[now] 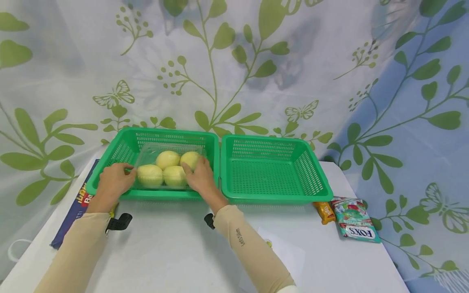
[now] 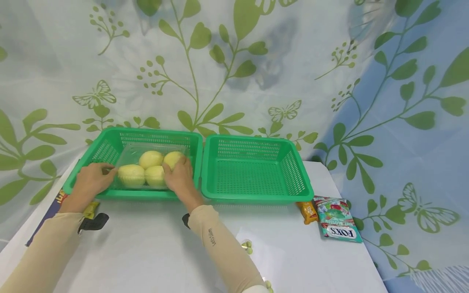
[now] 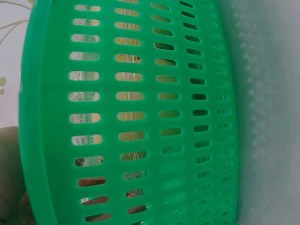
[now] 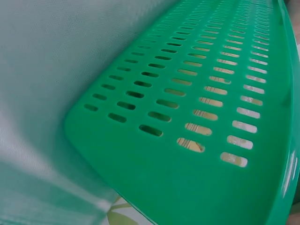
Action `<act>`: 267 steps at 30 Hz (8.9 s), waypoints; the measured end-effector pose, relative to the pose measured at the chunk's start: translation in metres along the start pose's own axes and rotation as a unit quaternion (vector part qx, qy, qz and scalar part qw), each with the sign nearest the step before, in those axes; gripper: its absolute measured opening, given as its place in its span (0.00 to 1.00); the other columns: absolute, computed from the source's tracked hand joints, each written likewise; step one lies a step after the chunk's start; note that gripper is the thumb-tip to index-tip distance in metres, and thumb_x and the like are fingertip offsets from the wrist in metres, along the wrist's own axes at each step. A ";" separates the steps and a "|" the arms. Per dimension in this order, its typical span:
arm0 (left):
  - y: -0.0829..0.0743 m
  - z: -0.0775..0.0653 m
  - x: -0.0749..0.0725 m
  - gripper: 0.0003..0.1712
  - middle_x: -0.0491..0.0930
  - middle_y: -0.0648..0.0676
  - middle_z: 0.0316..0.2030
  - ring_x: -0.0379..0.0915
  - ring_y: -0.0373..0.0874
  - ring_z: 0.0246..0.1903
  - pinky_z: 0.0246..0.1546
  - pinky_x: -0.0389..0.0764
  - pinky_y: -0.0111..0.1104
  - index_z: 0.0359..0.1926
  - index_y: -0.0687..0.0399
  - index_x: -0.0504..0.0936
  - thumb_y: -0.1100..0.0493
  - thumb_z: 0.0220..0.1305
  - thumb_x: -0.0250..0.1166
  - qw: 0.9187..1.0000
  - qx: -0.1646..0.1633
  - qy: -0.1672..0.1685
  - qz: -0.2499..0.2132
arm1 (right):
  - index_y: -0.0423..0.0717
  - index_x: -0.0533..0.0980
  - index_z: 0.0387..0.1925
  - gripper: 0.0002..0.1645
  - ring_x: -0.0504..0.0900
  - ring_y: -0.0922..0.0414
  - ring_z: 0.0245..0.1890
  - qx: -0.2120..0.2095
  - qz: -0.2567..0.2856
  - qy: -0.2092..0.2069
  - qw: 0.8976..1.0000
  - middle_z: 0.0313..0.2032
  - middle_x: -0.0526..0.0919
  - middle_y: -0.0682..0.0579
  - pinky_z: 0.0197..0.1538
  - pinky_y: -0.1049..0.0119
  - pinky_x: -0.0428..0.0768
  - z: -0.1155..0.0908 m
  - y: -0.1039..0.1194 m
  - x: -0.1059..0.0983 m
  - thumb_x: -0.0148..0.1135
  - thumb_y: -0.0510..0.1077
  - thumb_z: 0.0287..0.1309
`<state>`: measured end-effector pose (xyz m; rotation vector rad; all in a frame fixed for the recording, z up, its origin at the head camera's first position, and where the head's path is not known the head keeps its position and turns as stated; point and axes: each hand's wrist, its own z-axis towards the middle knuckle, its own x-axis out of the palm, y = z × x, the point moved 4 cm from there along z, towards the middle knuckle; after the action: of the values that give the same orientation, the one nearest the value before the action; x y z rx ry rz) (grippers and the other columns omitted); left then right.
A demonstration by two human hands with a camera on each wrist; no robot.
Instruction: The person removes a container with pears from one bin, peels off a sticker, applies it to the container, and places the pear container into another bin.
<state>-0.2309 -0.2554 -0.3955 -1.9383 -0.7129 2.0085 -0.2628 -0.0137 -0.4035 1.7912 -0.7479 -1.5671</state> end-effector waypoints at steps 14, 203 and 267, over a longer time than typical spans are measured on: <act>0.005 0.003 -0.002 0.31 0.75 0.75 0.59 0.70 0.76 0.55 0.40 0.75 0.54 0.65 0.72 0.71 0.50 0.75 0.48 0.999 -0.013 0.040 0.015 | 0.38 0.49 0.78 0.48 0.59 0.36 0.75 0.015 0.020 0.001 1.000 0.77 0.55 0.36 0.75 0.42 0.65 -0.001 0.001 0.003 0.46 0.65 0.73; 0.017 0.004 -0.015 0.31 0.77 0.77 0.54 0.81 0.34 0.26 0.30 0.87 0.33 0.69 0.70 0.68 0.70 0.65 0.54 0.987 0.002 -0.011 -0.160 | 0.43 0.64 0.73 0.34 0.71 0.43 0.68 0.041 0.205 -0.001 0.978 0.71 0.68 0.41 0.66 0.46 0.76 -0.006 -0.001 -0.028 0.58 0.40 0.69; 0.013 -0.001 -0.017 0.31 0.73 0.67 0.60 0.75 0.20 0.31 0.34 0.84 0.23 0.75 0.62 0.62 0.63 0.74 0.53 0.968 0.025 0.005 -0.251 | 0.42 0.68 0.70 0.32 0.77 0.45 0.63 0.054 0.301 -0.029 0.952 0.62 0.79 0.43 0.63 0.53 0.79 -0.002 -0.017 -0.047 0.52 0.28 0.66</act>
<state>-0.2264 -0.2747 -0.3879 -1.5356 -1.0182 1.6823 -0.2662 0.0333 -0.3874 1.3986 -1.2857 -1.1842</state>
